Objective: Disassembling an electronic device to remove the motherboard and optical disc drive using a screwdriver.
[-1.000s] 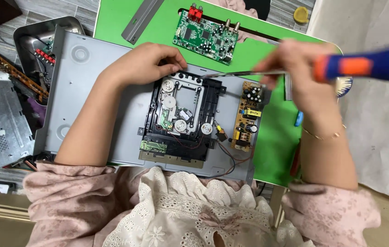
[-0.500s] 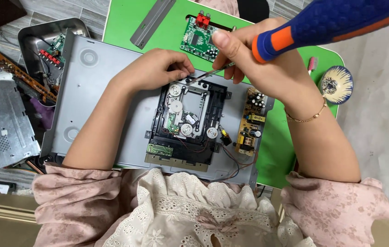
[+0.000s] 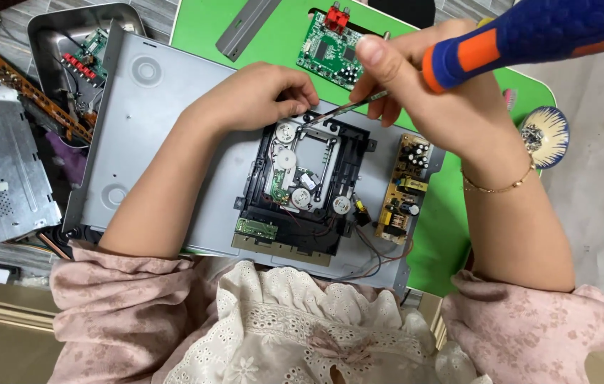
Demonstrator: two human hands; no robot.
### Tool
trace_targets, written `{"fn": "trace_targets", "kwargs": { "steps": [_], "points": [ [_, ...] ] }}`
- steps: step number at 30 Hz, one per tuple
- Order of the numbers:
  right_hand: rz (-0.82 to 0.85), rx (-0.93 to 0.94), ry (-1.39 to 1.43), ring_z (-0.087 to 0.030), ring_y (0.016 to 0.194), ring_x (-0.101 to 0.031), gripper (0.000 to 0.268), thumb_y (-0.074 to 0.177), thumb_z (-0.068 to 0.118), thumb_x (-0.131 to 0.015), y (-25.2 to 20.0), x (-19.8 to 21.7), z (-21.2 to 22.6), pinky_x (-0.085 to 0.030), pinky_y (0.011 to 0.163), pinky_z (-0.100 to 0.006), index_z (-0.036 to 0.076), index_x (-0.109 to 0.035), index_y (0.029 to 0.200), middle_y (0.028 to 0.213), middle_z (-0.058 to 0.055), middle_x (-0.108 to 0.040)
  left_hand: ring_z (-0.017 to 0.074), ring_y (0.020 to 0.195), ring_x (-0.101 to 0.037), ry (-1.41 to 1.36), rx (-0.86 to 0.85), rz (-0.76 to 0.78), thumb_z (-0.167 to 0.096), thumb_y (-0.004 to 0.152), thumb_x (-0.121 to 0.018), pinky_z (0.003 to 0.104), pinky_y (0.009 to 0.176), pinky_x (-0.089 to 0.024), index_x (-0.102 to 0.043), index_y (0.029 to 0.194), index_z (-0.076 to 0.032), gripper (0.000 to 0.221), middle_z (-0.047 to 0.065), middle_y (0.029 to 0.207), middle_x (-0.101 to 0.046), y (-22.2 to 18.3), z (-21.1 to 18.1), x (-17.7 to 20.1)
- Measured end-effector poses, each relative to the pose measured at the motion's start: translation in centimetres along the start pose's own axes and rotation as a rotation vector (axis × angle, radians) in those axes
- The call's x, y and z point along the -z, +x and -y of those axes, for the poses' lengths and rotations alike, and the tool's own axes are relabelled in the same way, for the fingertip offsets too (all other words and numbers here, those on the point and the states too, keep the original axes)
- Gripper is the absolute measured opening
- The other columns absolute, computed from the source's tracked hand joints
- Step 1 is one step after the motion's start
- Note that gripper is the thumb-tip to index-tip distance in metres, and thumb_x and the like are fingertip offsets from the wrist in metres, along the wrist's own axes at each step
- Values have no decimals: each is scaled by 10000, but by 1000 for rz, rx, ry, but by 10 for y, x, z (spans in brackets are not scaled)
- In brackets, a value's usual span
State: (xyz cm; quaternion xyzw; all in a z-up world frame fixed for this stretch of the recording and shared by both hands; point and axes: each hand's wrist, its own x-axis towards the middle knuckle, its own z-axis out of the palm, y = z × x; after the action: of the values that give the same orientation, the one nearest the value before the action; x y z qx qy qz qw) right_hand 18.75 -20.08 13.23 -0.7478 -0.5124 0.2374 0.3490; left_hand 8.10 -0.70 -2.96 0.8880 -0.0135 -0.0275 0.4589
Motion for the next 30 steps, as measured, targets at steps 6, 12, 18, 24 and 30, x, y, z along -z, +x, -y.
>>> {"fn": "trace_targets", "kwargs": {
  "steps": [6,12,18,24,30],
  "points": [
    [-38,-27,14,-160,540,-609,491,1166,247,-536,-6,-3,-3,-514,530,-248,-101,-742,888,677,-127,-652,179,730,-699,-15,-47,-19,-47,864,-696,336,689,-533,-749,1090,-87,235,17,927,-781,1,4,-2],
    [-50,-75,57,-154,548,-599,491,1167,237,-526,-7,-3,-4,-516,534,-244,-108,-739,890,723,-132,-679,136,761,-717,-38,-25,-7,-2,850,-677,307,694,-545,-752,1075,-73,248,12,923,-783,2,2,-1],
    [-52,-55,95,-172,570,-599,480,1165,222,-526,-10,-1,-8,-514,547,-256,-129,-718,901,753,-159,-675,145,793,-725,-53,-29,-6,7,857,-674,313,711,-553,-748,1078,-71,246,16,932,-781,2,4,-2],
    [-50,-63,102,-174,579,-619,488,1161,236,-522,-8,-3,-9,-538,545,-260,-118,-713,883,779,-162,-695,149,783,-725,-34,-25,-23,-18,865,-690,320,701,-552,-754,1067,-78,221,15,926,-782,0,2,-2],
    [-62,-116,128,-169,575,-614,460,1155,219,-527,-2,1,-13,-536,563,-251,-113,-709,894,803,-163,-707,142,766,-717,-68,-31,-2,-3,859,-689,311,699,-552,-751,1066,-68,226,16,912,-780,1,5,0]
  ]
}}
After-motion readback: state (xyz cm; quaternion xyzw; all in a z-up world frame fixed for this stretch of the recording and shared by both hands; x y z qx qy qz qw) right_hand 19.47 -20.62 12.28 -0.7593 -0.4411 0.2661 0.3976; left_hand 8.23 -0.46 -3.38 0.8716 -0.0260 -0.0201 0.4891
